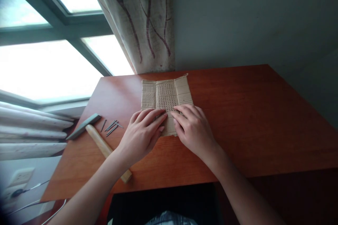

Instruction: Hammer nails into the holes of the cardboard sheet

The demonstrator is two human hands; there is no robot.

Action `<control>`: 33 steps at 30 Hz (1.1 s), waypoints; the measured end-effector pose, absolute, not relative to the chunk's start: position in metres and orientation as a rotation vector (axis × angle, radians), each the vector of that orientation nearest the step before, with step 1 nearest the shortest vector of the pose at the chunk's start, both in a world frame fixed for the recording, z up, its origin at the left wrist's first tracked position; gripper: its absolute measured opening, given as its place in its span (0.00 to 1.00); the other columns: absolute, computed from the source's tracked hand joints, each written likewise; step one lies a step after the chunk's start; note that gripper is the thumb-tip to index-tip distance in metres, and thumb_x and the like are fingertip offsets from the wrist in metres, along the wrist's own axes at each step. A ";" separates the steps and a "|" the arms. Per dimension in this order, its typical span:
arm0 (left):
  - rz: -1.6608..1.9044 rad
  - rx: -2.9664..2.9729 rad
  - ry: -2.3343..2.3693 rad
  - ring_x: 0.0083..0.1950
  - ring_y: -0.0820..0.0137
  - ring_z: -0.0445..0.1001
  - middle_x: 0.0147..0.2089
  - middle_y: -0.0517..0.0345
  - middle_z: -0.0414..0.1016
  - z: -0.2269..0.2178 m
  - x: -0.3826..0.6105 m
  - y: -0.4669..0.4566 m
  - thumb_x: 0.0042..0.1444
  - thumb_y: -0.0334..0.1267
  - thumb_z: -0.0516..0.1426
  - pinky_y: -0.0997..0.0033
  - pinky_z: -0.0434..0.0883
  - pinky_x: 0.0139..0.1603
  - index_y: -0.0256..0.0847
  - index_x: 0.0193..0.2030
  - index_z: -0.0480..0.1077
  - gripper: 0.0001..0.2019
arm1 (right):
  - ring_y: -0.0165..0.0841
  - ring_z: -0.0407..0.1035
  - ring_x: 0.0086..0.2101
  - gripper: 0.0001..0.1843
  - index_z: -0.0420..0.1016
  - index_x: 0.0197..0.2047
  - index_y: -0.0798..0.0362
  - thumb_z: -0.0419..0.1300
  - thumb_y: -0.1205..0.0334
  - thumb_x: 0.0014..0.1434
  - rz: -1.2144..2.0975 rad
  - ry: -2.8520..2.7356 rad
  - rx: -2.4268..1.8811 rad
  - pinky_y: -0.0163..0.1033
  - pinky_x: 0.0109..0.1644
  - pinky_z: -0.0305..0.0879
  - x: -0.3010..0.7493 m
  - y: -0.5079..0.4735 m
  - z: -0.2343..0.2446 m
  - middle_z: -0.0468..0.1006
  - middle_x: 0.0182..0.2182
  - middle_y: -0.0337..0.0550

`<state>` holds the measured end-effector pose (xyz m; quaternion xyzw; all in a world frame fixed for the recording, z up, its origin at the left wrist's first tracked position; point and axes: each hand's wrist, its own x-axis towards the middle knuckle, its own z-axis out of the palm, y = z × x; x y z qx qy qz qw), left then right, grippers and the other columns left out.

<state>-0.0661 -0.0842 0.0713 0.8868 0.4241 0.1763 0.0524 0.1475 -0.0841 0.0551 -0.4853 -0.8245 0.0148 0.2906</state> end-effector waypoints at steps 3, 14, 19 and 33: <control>0.595 2.655 1.283 0.64 0.58 0.67 0.65 0.49 0.71 0.071 -0.065 -0.086 0.69 0.38 0.50 0.53 0.62 0.64 0.40 0.62 0.69 0.18 | 0.42 0.70 0.55 0.16 0.78 0.53 0.52 0.55 0.68 0.66 0.041 -2.202 -1.292 0.51 0.58 0.67 0.148 -0.084 0.054 0.79 0.53 0.48; 0.877 2.465 1.367 0.70 0.53 0.61 0.70 0.43 0.63 0.071 -0.077 -0.096 0.65 0.42 0.56 0.49 0.61 0.68 0.42 0.63 0.66 0.21 | 0.44 0.67 0.59 0.19 0.74 0.58 0.50 0.59 0.63 0.64 0.178 -1.873 -1.378 0.55 0.64 0.65 0.167 -0.092 0.060 0.74 0.58 0.49; 1.114 1.817 1.621 0.49 0.63 0.74 0.50 0.48 0.75 0.061 -0.101 -0.084 0.65 0.45 0.56 0.62 0.71 0.50 0.39 0.51 0.71 0.14 | 0.41 0.75 0.49 0.22 0.73 0.59 0.48 0.61 0.53 0.64 0.679 -1.444 -1.488 0.48 0.51 0.75 0.183 -0.095 0.043 0.77 0.54 0.49; 1.003 1.152 1.185 0.32 0.73 0.65 0.30 0.60 0.70 0.060 -0.091 -0.084 0.57 0.44 0.62 0.76 0.63 0.33 0.37 0.35 0.73 0.11 | 0.40 0.79 0.43 0.23 0.78 0.56 0.49 0.65 0.50 0.60 1.044 -1.089 -1.355 0.48 0.51 0.75 0.178 -0.095 0.029 0.84 0.46 0.47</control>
